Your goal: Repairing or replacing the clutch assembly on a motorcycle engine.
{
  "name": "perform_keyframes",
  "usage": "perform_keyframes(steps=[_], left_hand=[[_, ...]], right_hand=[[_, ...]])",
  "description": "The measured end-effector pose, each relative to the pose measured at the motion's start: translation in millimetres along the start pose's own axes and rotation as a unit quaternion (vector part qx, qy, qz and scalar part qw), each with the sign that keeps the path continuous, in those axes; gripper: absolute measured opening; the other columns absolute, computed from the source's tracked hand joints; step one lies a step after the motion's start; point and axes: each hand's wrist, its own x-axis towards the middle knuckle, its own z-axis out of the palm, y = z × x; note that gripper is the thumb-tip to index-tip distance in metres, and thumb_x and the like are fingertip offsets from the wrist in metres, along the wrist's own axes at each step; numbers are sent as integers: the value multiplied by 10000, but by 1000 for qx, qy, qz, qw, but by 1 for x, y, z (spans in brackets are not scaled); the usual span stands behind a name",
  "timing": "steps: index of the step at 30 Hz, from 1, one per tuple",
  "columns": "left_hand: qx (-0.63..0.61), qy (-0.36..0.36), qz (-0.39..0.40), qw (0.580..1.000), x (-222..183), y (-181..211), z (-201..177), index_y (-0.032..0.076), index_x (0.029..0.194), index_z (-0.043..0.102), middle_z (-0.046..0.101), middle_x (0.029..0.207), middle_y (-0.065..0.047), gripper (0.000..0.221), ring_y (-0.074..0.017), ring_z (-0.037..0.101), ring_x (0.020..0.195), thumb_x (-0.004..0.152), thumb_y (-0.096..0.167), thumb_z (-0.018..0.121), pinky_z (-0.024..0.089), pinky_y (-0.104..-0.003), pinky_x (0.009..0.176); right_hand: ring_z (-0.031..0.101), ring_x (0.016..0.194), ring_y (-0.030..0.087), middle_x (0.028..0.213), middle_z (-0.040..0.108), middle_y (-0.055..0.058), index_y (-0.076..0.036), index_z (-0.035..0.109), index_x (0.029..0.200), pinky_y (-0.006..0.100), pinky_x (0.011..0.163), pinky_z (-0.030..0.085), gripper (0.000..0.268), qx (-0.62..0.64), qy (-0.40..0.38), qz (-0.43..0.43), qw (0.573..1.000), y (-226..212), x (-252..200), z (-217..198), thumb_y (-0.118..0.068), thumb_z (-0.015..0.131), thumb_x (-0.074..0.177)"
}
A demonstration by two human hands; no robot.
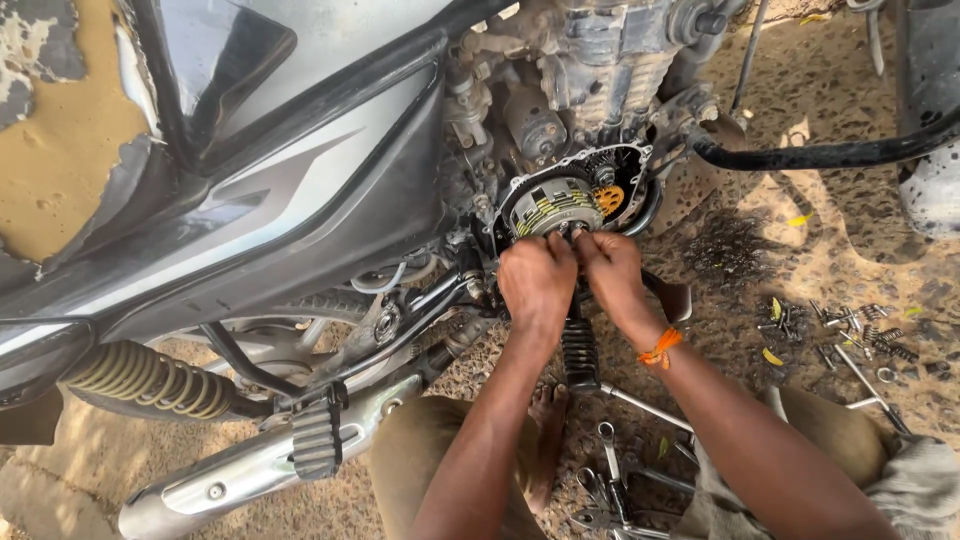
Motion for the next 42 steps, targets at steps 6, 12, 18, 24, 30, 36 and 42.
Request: perform_keyframes(steps=[6,12,18,24,30,36,42], left_hand=[[9,-25,16,1000,-10,12,-18,19,801,686,676,620,-154,323,-253,646,456,1019,231,578,554,-396,478],[-6,81,152,985,-16,-5,-1,-71,866,642,684,787,-283,283,-416,695,737,1021,148,551,559,-502,691],[-87,-50,41,994,-11,-7,-6,-73,895,606,652,660,-258,292,-372,659,541,1033,164,505,516,-497,513],[-149,-36,50,987,-8,-20,2,-50,823,640,664,631,-225,289,-357,638,483,990,158,531,484,-475,469],[-118,8,56,991,-6,-30,16,-33,785,678,658,628,-192,326,-245,591,494,1018,174,580,446,-409,490],[-263,-60,-76,960,3,-44,44,-4,812,715,622,599,-83,283,-144,412,395,992,96,521,306,-337,340],[-162,15,20,987,-13,-6,2,-24,805,710,654,576,-109,248,-142,552,405,978,89,572,393,-264,361]], right_hand=[[324,496,70,529,422,-18,5,546,629,309,464,269,450,-53,27,4,998,-14,-4,5,-164,622,1039],[398,530,94,562,505,72,38,581,738,345,484,356,344,-163,45,-60,984,-35,-12,10,-152,622,1022],[521,442,209,592,615,129,20,631,729,408,441,412,286,-265,12,-51,963,-66,0,0,-121,632,978],[570,514,278,649,613,192,38,615,725,436,508,471,308,-318,43,-184,929,-53,1,-3,-116,682,984],[595,472,277,558,597,155,19,618,665,426,521,506,346,-406,-36,-82,909,-66,9,-3,-106,643,987],[592,458,214,609,628,130,14,658,750,398,451,529,299,-399,-49,-40,915,-82,11,-2,-96,592,1020],[603,555,108,663,680,68,38,699,731,307,561,513,303,126,-35,98,987,-12,13,-7,-123,653,983]])
